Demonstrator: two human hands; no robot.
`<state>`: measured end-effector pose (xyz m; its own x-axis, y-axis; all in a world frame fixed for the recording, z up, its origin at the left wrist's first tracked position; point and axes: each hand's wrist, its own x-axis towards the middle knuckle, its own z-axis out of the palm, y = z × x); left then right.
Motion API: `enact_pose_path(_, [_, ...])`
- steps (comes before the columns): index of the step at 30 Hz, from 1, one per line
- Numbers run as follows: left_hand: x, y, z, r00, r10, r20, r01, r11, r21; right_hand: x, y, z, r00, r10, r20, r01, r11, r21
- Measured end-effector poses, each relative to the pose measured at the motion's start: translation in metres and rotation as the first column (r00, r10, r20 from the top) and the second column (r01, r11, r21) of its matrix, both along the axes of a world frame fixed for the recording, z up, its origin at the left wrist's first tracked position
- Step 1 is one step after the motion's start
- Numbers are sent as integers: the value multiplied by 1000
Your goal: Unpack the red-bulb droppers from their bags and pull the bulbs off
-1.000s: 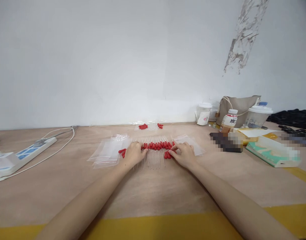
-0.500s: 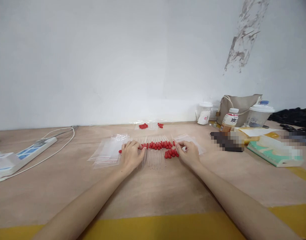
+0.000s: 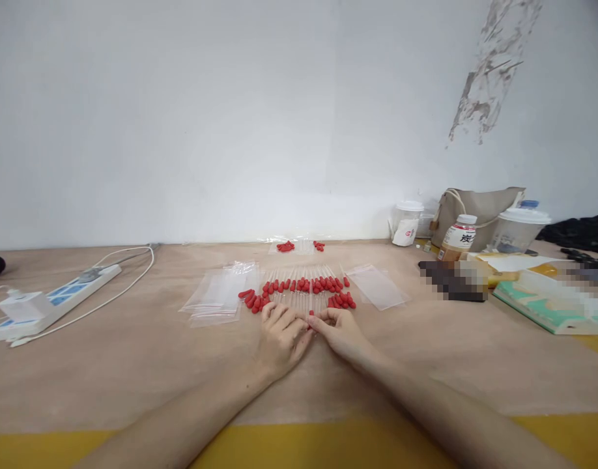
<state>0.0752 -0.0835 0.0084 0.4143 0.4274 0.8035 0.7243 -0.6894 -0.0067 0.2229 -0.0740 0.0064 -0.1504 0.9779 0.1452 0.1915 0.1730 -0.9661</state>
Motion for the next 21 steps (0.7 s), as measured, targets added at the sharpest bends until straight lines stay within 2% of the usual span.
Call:
enact_pose_path(2, [-1,3,1,999,-34,-14,34,999,36,0,2,1,1000,-12,-20,11,998,-56])
enact_pose_path(4, [-4,4,4,997,-60,-38,63,995,83,2,4,2,1000,-11,22,13,998,-56])
enact_pose_path(5, [-5,5,7,997,-59,-48,64,991,116,4,5,3,996,-27,81,27,1000,-2])
enact_pose_path(7, [-8,6,12,997,-14,-71,28,979,201,11,6,6,958,-115,262,53,971,231])
enact_pose_path(8, [-10,6,14,996,24,-86,-2,969,247,15,6,7,915,-186,358,40,925,378])
enact_pose_path(10, [-13,9,16,986,99,-137,-50,947,318,22,6,8,803,-336,493,-53,782,621])
enact_pose_path(11, [-15,10,15,977,126,-171,-62,940,335,25,7,8,752,-391,530,-116,714,691])
enact_pose_path(13, [-18,14,13,961,147,-232,-64,941,333,29,8,5,689,-460,560,-208,615,761])
enact_pose_path(17, [-22,23,4,945,140,-296,-65,966,251,29,14,-3,673,-508,538,-282,497,821])
enact_pose_path(21, [-26,25,-1,937,144,-319,-92,981,172,28,15,-9,684,-534,497,-301,414,859])
